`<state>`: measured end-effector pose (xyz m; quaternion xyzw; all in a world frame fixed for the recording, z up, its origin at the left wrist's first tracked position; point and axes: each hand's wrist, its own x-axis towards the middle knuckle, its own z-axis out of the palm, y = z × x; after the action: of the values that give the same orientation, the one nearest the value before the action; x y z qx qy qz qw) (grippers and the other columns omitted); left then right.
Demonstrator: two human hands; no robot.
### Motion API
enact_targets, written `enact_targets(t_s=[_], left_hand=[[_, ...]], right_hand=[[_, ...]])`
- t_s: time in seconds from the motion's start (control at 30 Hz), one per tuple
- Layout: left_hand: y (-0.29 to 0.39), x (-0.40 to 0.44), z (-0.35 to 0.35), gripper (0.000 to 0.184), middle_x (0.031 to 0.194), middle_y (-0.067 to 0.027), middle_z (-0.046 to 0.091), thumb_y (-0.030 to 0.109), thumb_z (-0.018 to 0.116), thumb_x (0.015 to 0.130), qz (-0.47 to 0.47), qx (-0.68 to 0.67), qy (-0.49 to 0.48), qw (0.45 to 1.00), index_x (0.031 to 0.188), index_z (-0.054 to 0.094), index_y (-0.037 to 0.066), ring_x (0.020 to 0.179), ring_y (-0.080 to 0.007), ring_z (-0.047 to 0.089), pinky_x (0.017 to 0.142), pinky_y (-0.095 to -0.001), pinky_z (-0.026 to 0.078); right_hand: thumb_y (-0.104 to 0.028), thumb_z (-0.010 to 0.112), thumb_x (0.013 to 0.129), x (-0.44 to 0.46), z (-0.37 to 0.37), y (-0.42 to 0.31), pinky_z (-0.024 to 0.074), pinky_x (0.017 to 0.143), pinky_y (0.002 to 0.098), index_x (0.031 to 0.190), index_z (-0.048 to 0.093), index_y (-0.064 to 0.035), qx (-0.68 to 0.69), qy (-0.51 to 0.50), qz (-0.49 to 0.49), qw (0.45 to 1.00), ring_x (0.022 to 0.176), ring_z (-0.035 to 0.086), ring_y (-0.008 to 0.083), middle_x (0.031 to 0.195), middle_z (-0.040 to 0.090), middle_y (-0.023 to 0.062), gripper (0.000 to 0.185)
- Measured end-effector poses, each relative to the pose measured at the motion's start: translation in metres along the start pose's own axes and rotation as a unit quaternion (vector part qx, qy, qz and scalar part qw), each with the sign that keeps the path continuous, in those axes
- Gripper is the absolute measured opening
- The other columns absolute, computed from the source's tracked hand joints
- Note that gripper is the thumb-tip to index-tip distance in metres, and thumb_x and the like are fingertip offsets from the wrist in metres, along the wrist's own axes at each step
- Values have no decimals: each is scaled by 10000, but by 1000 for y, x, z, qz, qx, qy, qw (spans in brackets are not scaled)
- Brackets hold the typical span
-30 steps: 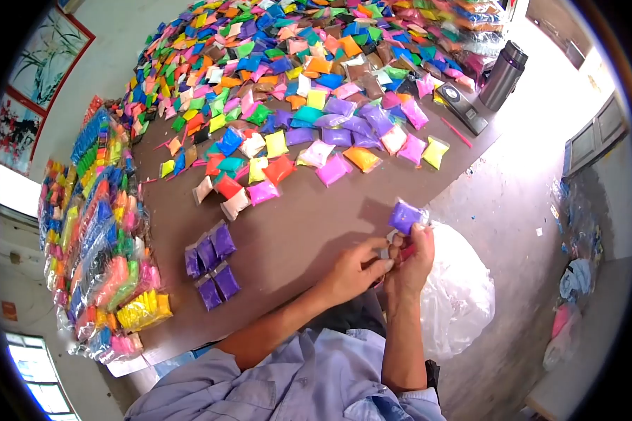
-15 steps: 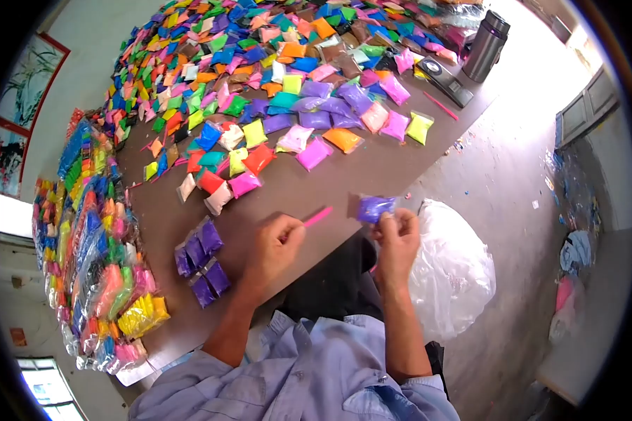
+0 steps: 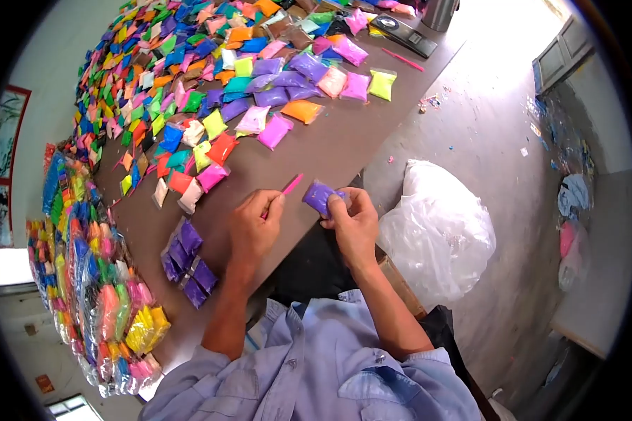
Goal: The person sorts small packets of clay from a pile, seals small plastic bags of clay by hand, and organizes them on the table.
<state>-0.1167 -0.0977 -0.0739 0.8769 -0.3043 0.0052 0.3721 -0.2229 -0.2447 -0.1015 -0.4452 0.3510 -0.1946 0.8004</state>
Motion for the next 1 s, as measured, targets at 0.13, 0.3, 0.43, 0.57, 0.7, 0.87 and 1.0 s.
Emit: enact_targets(t_s=[0.13, 0.3, 0.43, 0.57, 0.7, 0.87, 1.0], left_hand=[[24, -11, 20, 122, 875, -120, 702, 94, 685, 921, 92, 3, -5, 996, 1037, 688, 57, 790, -324, 690, 664, -423, 545], [19, -8, 26, 167, 785, -79, 638, 81, 690, 904, 162, 70, -13, 984, 1070, 669, 84, 734, -280, 675, 623, -409, 537], [5, -2, 26, 101, 778, -77, 617, 72, 683, 903, 194, 116, -17, 974, 997, 645, 69, 721, -272, 672, 607, -406, 539], [-24, 12, 20, 66, 773, -92, 617, 80, 669, 917, 220, 184, 9, 958, 961, 623, 66, 729, -287, 680, 604, -408, 544], [-1, 8, 16, 89, 870, -146, 694, 69, 704, 906, 170, 117, 5, 979, 986, 673, 46, 799, -340, 705, 668, -424, 563], [29, 0, 28, 73, 802, -100, 612, 112, 679, 925, 206, 91, -38, 973, 950, 614, 90, 713, -313, 667, 606, -434, 536], [8, 12, 31, 54, 801, -104, 603, 101, 661, 927, 206, 112, -44, 971, 939, 608, 100, 722, -315, 670, 602, -441, 530]], right_hand=[[-147, 675, 994, 0, 0, 9, 555, 616, 234, 1097, 590, 20, 13, 2, 1, 1000, 676, 618, 83, 856, 651, 53, 214], [-129, 693, 987, -2, 3, 8, 548, 599, 227, 1074, 591, 22, 16, 3, -7, 1000, 637, 600, 71, 810, 637, 33, 202], [-114, 694, 981, 0, 3, 14, 547, 590, 228, 1059, 591, 21, 14, 8, -18, 1000, 624, 596, 70, 790, 630, 28, 188], [-114, 684, 987, 1, 0, 15, 553, 608, 239, 1051, 587, 15, 24, 14, -16, 999, 646, 600, 75, 803, 627, 27, 174], [-108, 691, 976, 0, 1, 12, 555, 604, 232, 1038, 591, 11, 35, 45, -36, 998, 641, 603, 71, 794, 631, 30, 167], [-104, 693, 975, 2, 0, 18, 540, 593, 228, 1039, 593, 11, 23, 36, -54, 998, 645, 596, 66, 794, 630, 21, 166], [-102, 702, 970, 1, 0, 18, 526, 584, 221, 1040, 594, 14, 18, 31, -66, 997, 645, 584, 55, 788, 623, 11, 173]])
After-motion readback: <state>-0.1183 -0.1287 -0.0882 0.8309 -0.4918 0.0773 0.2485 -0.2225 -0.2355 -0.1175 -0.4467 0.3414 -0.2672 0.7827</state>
